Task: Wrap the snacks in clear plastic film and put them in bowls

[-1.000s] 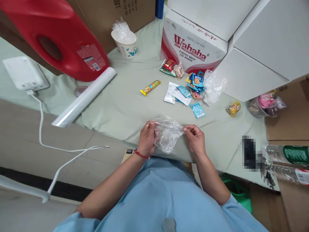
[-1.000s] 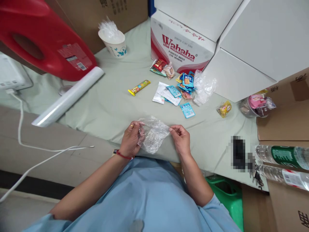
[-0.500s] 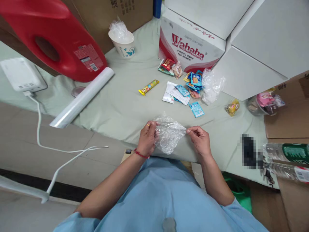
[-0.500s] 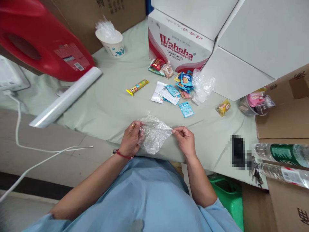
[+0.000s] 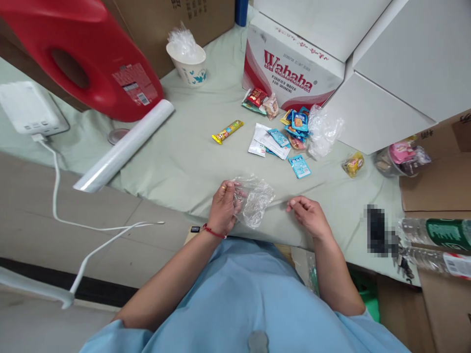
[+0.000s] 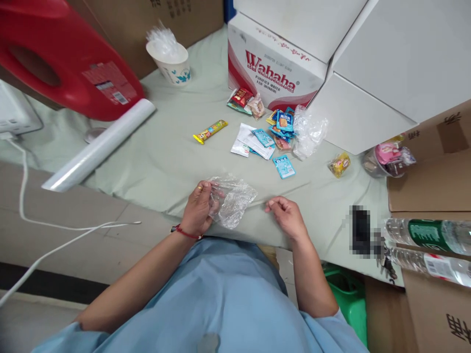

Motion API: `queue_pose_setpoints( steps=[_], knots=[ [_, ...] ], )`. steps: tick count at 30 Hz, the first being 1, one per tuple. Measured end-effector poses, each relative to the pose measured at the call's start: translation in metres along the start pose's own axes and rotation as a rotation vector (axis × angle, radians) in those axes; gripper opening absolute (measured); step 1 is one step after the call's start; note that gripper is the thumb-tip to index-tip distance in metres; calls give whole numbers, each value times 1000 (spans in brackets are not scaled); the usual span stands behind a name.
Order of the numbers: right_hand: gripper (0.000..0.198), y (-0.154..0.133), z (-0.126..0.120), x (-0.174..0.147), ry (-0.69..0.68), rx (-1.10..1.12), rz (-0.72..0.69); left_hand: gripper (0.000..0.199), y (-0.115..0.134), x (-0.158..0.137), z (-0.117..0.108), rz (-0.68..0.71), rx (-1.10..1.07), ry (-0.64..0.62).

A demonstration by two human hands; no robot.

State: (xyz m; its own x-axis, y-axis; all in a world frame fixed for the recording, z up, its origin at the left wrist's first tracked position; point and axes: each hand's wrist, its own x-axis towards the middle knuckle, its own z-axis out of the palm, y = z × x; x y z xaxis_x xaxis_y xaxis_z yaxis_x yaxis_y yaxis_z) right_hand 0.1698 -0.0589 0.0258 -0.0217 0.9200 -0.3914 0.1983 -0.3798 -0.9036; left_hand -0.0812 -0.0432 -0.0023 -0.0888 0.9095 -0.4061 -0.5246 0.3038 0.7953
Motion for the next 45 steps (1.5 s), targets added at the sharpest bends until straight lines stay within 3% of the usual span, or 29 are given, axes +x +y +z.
queue_pose_setpoints(
  steps=[5, 10, 19, 26, 30, 36, 42, 45],
  knots=[
    [55, 6, 35, -2, -217, -234, -9, 55, 1, -1, 0, 20, -30, 18],
    [58, 6, 59, -1, -195, -212, 43, 57, 1, -3, -1, 26, -58, 45],
    [49, -4, 68, -6, -200, -56, 82, 54, -4, -2, 0, 109, -52, 81],
    [35, -12, 60, -8, -147, 169, 149, 48, -7, -2, -3, 75, -19, 102],
    [36, -9, 54, -7, -105, 113, 68, 48, -5, -3, -2, 78, -15, 88],
    [41, -8, 65, -14, 117, -151, -173, 51, -2, -4, 1, 99, -12, 94],
    [33, -14, 100, -8, -5, -350, -313, 56, -3, -10, 3, 129, 32, 58],
    [23, -12, 98, 0, -9, -305, -309, 55, -2, -10, 1, 142, 36, 70]
  ],
)
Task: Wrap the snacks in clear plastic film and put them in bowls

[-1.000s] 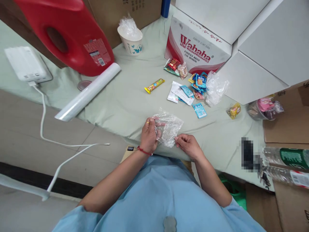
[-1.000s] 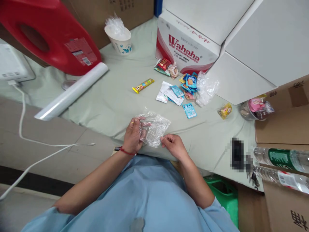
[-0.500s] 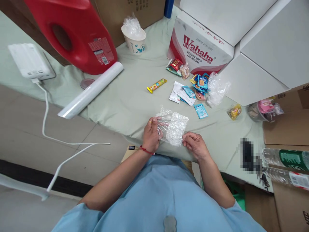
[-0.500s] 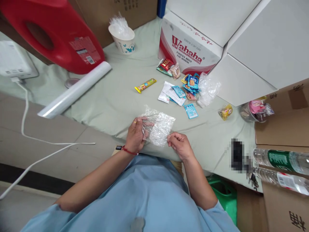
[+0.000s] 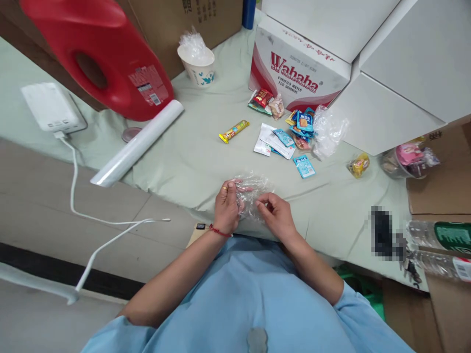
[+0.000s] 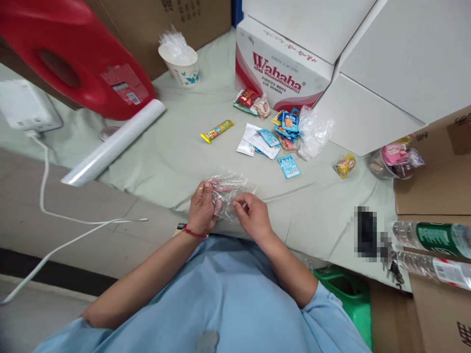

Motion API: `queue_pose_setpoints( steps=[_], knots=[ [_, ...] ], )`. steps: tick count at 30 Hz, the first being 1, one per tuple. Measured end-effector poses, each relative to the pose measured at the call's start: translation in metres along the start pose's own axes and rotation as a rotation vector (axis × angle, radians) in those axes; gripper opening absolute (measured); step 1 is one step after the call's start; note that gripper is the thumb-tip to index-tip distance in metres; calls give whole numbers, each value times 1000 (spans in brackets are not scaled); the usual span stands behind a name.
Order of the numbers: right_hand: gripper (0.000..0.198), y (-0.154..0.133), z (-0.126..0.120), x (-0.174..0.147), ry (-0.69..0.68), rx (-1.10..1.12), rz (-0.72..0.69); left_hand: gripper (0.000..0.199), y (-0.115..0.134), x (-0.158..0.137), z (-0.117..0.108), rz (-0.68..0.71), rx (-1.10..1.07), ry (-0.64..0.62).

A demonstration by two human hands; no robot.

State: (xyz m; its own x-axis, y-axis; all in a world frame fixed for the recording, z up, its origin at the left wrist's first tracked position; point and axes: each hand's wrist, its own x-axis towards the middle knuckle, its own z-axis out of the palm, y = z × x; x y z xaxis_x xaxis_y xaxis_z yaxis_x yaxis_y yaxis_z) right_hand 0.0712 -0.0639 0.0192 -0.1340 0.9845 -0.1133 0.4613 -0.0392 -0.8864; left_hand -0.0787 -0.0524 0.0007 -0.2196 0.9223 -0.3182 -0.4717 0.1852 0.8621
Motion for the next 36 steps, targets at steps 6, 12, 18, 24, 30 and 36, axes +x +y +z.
queue_pose_setpoints(
  steps=[6, 12, 18, 24, 30, 36],
  knots=[
    [31, 17, -29, -5, 203, 182, 150, 52, -3, 0, 1, 67, 10, 72],
    [36, 7, -13, -7, -6, 186, 144, 50, -7, -16, 14, 70, 94, -102],
    [33, 18, -19, 0, 35, 358, 237, 49, 7, -9, 9, 97, 57, 20],
    [35, 34, -55, -9, 149, 577, 358, 45, 12, 6, -4, 90, 11, 179],
    [32, 37, -73, -27, 108, 578, 247, 46, 29, 4, -7, 47, -69, 145],
    [59, 37, -65, -12, 170, 778, 175, 44, 48, -9, -7, -13, -182, -56]
  ],
)
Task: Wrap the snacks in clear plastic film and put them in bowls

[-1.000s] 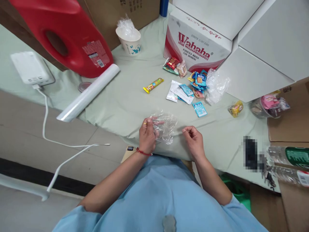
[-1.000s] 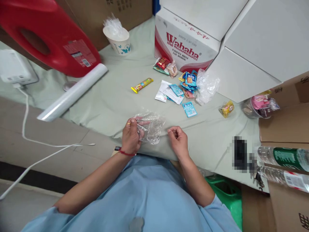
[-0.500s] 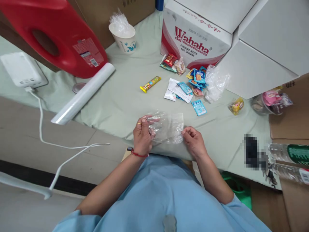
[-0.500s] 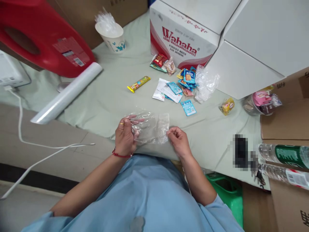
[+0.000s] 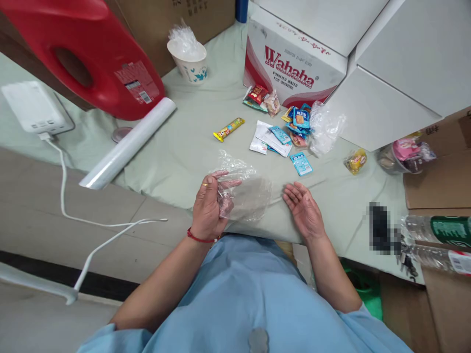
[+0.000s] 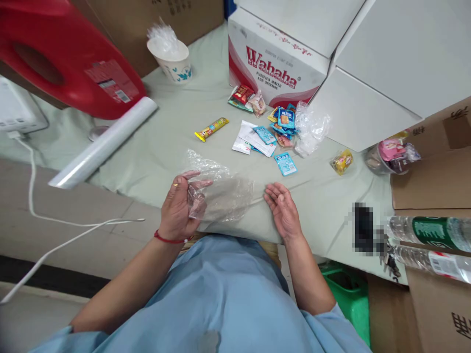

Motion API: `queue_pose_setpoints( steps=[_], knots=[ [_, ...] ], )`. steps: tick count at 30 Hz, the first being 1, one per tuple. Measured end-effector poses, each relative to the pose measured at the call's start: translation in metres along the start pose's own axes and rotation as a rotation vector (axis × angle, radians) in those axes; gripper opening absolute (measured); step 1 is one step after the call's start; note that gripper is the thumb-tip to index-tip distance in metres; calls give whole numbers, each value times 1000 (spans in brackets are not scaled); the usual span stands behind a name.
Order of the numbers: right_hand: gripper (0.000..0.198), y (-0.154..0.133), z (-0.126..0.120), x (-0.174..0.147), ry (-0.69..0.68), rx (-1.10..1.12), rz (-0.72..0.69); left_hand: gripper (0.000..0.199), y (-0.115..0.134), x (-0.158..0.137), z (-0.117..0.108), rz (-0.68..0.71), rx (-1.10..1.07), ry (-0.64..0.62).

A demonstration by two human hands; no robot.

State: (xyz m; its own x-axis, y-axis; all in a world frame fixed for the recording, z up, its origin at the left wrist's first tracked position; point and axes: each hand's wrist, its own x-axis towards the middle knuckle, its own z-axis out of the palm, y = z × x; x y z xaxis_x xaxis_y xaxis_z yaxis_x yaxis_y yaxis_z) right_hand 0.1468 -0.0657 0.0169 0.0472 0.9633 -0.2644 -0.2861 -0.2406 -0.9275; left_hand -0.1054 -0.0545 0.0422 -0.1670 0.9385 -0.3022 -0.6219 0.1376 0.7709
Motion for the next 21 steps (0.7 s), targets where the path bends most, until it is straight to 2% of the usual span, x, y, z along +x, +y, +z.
queue_pose_setpoints(
  steps=[4, 7, 10, 15, 21],
  knots=[
    [81, 4, 13, 22, -86, 9, -24, 40, 11, -12, 0, -80, -56, -79],
    [96, 6, 28, 34, -298, 59, 56, 39, 17, -17, -2, -113, -67, -109],
    [103, 9, 45, 39, -477, 73, 185, 38, 18, -18, -5, -127, -60, -75],
    [89, 13, 57, 41, -534, -12, 318, 38, 15, -13, -14, -118, -50, -21],
    [56, 13, 51, 40, -497, -14, 309, 40, 12, -3, -28, -90, -55, 5]
  ],
)
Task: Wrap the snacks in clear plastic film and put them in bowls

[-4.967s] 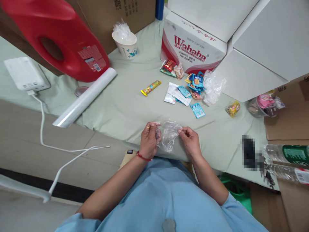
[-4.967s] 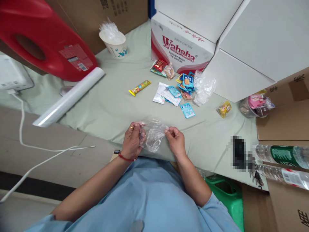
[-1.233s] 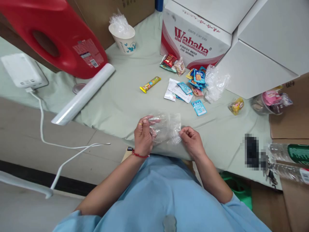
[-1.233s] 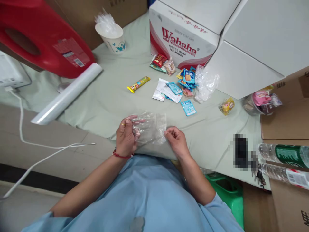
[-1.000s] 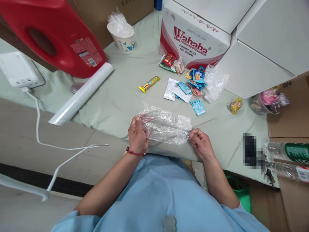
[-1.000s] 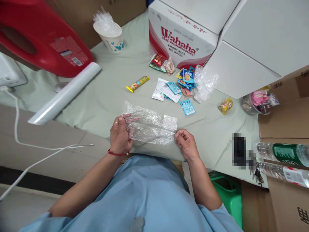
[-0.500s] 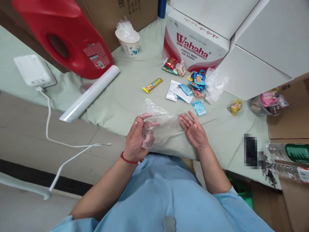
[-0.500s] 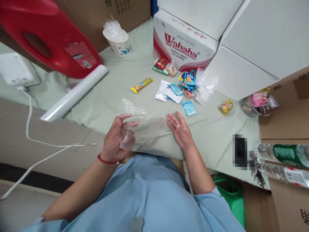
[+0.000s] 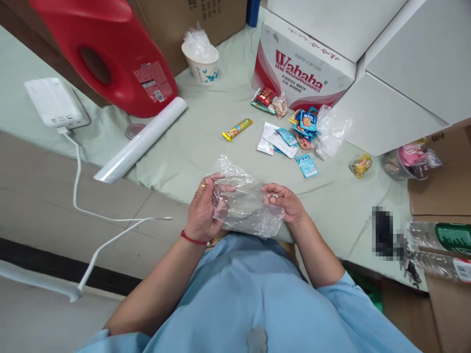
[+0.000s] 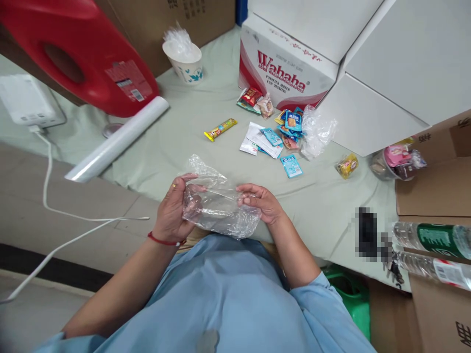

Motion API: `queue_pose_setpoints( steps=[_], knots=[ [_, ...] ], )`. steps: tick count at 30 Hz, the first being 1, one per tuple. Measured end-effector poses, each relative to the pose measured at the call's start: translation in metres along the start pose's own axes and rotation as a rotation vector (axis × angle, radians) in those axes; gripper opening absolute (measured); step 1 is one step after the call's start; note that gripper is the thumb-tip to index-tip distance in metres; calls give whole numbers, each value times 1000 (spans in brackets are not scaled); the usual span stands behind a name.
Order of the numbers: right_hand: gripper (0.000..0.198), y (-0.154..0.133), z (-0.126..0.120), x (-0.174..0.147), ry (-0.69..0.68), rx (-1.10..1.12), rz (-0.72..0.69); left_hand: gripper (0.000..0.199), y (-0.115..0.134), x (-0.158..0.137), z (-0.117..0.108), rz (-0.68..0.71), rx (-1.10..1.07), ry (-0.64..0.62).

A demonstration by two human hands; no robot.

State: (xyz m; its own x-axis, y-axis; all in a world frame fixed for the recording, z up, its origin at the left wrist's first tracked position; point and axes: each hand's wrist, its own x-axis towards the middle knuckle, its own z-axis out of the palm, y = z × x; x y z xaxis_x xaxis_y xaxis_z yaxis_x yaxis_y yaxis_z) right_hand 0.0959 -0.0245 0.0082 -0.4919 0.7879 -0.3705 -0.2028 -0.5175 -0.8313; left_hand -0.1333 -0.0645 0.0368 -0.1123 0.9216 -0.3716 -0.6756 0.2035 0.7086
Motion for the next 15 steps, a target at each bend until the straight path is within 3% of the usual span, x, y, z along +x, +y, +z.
queue_pose_setpoints(
  steps=[10, 15],
  knots=[
    [44, -8, -30, -13, -93, 33, 145, 39, 2, 11, -17, 30, -12, 17],
    [23, -5, -40, -21, -66, 134, 8, 38, 6, 15, -16, 15, -25, 46]
  ],
)
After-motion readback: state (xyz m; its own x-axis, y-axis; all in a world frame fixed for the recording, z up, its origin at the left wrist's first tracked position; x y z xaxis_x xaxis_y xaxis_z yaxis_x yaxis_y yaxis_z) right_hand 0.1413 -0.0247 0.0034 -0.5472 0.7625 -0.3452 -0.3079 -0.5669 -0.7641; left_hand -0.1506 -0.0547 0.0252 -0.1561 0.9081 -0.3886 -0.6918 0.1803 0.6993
